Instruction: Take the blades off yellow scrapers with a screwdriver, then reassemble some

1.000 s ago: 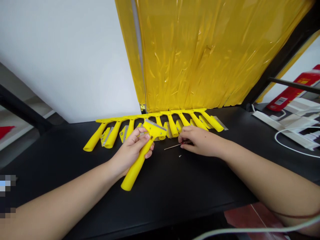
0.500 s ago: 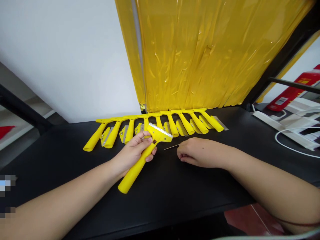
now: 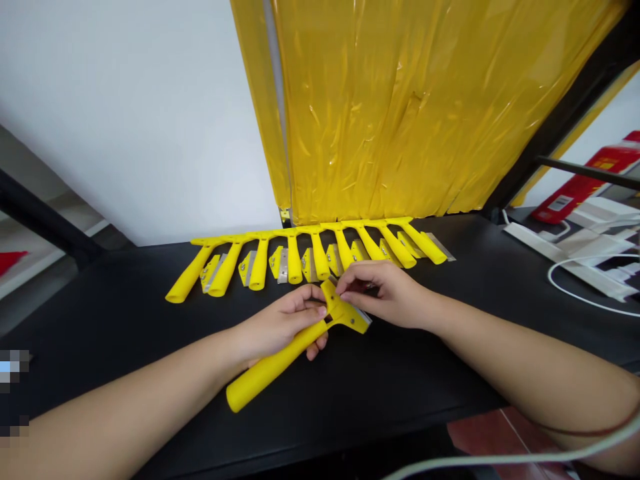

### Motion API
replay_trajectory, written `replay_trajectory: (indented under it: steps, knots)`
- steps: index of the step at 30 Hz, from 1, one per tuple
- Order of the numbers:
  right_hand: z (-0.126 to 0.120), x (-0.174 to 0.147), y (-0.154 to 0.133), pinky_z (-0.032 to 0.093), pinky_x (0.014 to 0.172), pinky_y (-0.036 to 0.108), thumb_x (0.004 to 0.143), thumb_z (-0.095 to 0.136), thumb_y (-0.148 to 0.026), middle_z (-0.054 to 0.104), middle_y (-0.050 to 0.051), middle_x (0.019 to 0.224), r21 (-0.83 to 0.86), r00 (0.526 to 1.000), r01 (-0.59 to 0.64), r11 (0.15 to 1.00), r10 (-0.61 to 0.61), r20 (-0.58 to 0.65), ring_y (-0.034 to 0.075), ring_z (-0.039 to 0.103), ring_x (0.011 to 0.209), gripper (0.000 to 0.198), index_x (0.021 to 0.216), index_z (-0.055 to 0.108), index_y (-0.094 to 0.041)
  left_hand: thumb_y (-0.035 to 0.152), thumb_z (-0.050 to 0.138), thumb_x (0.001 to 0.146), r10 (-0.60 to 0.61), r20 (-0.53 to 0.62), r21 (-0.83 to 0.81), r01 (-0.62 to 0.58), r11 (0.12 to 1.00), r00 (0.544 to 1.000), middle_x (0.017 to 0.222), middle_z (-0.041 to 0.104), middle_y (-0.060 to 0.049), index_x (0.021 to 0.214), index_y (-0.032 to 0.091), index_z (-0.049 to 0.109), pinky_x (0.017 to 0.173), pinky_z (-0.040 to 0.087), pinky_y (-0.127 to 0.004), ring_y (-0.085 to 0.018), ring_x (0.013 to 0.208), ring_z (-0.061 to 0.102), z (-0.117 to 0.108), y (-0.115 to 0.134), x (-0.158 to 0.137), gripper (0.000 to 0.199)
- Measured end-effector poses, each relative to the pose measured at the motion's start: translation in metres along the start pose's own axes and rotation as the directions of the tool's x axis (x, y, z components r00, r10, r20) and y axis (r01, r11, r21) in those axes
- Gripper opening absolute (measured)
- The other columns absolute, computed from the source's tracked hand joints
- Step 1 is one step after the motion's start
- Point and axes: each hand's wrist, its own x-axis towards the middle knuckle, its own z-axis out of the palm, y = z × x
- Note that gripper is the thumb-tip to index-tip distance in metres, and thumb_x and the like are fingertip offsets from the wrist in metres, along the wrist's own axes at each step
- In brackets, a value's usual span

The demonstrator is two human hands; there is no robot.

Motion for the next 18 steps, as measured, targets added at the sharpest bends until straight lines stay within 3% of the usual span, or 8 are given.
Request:
replay_trajectory:
  steps: [3, 7, 15, 18]
  knots:
    - [0.003, 0.002, 0.001, 0.052, 0.076, 0.032, 0.097, 0.07, -0.023, 0.063, 0.003, 0.091, 0.011, 0.999, 0.036, 0.999, -0.036, 0.023, 0.017, 0.061, 0.084, 0.006, 0.096, 0.075, -0.021, 0.043, 0.066, 0.101, -0.001, 0.032, -0.002, 0.001, 1.0, 0.999, 0.071, 0.07, 0.0, 0.112, 0.021, 0.049, 0.052, 0.05, -0.024, -0.014, 0.054, 0.065, 0.001, -0.001, 0.001, 0.031]
    - [0.005, 0.003, 0.005, 0.05, 0.079, 0.034, 0.094, 0.073, -0.025, 0.058, 0.002, 0.089, 0.059, 0.998, -0.002, 0.998, -0.001, 0.059, 0.017, 0.058, 0.085, 0.004, 0.095, 0.075, -0.021, 0.043, 0.067, 0.101, 0.006, 0.049, 0.007, -0.006, 1.0, 0.999, 0.071, 0.069, 0.0, 0.109, 0.02, 0.05, 0.053, 0.052, -0.024, -0.014, 0.056, 0.065, 0.001, 0.0, 0.001, 0.029]
    - [0.013, 0.002, 0.009, 0.038, 0.061, 0.028, 0.089, 0.075, -0.026, 0.048, -0.005, 0.076, 0.216, 0.978, -0.195, 0.957, 0.174, 0.112, 0.012, 0.043, 0.067, 0.015, 0.088, 0.061, -0.02, 0.041, 0.069, 0.099, 0.041, 0.067, 0.056, -0.044, 0.997, 0.997, 0.073, 0.066, 0.002, 0.102, 0.021, 0.048, 0.054, 0.057, -0.025, -0.016, 0.064, 0.069, 0.004, -0.001, 0.0, 0.029]
    - [0.013, 0.003, 0.008, 0.036, 0.058, 0.027, 0.089, 0.075, -0.028, 0.044, -0.007, 0.072, 0.258, 0.973, -0.222, 0.94, 0.197, 0.118, 0.012, 0.041, 0.065, 0.022, 0.091, 0.054, -0.022, 0.042, 0.068, 0.099, 0.018, 0.056, 0.07, -0.022, 0.997, 0.998, 0.072, 0.066, 0.001, 0.103, 0.021, 0.049, 0.052, 0.053, -0.023, -0.014, 0.06, 0.066, 0.004, 0.001, 0.0, 0.029]
